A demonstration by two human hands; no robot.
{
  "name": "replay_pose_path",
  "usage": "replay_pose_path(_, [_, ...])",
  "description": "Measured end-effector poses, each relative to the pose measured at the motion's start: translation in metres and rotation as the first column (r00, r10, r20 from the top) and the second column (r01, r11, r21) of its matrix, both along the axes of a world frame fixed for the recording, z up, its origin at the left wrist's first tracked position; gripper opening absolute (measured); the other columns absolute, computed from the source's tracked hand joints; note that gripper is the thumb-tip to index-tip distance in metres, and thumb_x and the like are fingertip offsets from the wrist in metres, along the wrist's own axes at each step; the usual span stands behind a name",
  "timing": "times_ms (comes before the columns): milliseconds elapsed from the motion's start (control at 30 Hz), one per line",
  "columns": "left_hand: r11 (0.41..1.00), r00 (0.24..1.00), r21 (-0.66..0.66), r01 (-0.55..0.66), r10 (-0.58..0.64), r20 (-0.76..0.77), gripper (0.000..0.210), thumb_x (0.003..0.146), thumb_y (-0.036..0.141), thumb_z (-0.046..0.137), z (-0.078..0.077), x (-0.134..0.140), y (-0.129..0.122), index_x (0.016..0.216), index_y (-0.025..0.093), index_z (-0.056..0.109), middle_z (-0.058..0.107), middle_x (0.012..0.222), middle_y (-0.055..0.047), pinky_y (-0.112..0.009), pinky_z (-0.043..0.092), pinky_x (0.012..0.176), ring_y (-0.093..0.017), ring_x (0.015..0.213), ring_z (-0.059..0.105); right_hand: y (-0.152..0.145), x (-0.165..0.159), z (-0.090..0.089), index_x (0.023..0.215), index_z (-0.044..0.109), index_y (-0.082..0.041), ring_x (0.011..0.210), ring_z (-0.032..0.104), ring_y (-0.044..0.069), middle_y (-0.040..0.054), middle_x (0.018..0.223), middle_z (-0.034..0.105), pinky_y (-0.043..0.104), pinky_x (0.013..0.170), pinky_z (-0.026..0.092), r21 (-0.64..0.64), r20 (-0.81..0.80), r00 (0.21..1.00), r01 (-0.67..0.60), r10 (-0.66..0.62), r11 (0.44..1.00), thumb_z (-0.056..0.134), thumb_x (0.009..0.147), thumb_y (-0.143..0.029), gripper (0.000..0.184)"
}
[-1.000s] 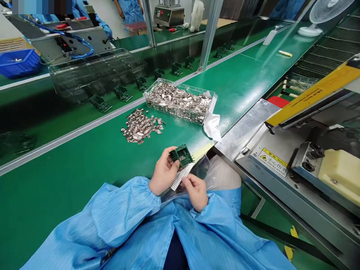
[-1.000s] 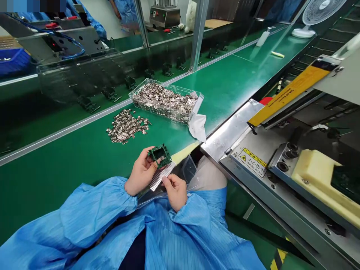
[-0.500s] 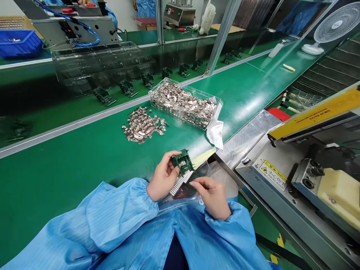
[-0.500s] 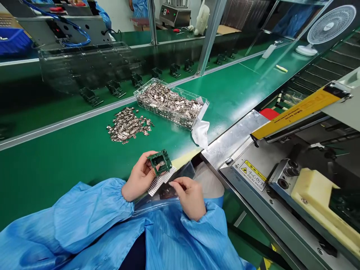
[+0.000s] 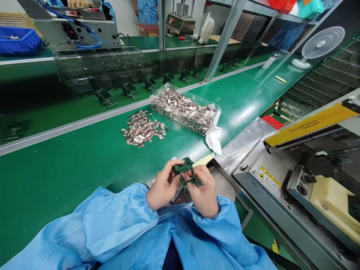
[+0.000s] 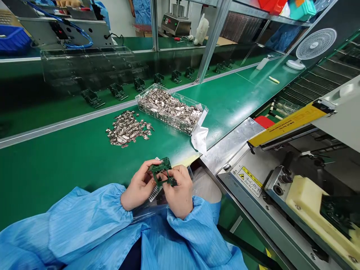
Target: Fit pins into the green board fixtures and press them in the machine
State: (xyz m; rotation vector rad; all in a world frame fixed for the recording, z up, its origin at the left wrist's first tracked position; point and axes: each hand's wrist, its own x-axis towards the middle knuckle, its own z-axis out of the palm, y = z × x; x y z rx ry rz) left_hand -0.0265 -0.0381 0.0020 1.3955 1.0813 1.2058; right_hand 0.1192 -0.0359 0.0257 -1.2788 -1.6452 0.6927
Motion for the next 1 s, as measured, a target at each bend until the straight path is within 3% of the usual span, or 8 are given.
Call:
replay_pose_path(200, [0.999, 0.999, -0.004, -0.038, 0.038, -0.038, 0.032, 0.089, 0.024, 0.054, 0.001, 0.002, 0.0, 0.121, 0.022, 0.055, 0.065, 0.091, -0.005, -0.03, 0.051, 0.081, -0.018, 0.084, 0.063, -0.001, -0.006, -0.004, 0.075, 0.064, -0.021, 0.069, 0.055, 0.017, 0.0017, 0.075, 0.055, 0.028, 0.06, 0.043, 0.006, -0.06, 0.994, 0.089, -0.089, 0.996, 0.062, 0.086, -0.025, 0.012])
replay_pose_path(733, [0.994, 0.993, -0.012, -0.109, 0.108, -0.039, 0.038, 0.082, 0.019, 0.063, -0.003, 0.005, -0.002, 0.119, 0.023, 0.058, 0.068, 0.091, -0.003, -0.028, 0.054, 0.076, -0.018, 0.081, 0.066, -0.007, -0.019, -0.024, 0.076, 0.059, -0.022, 0.069, 0.055, 0.018, 0.0019, 0.076, 0.054, 0.03, 0.062, 0.046, 0.083, -0.084, 0.973, 0.223, -0.216, 0.971, 0.059, 0.089, -0.025, 0.013])
replay_pose_path(1000, [0.993, 0.99, -0.004, -0.115, 0.114, -0.084, 0.037, 0.086, 0.017, 0.057, -0.002, 0.007, -0.004, 0.122, 0.022, 0.056, 0.067, 0.086, -0.002, -0.029, 0.053, 0.079, -0.018, 0.083, 0.066, -0.007, -0.024, -0.03, 0.08, 0.06, -0.021, 0.074, 0.057, 0.02, 0.0047, 0.08, 0.056, 0.033, 0.066, 0.048, 0.14, -0.071, 0.962, 0.273, -0.265, 0.952, 0.058, 0.089, -0.025, 0.01])
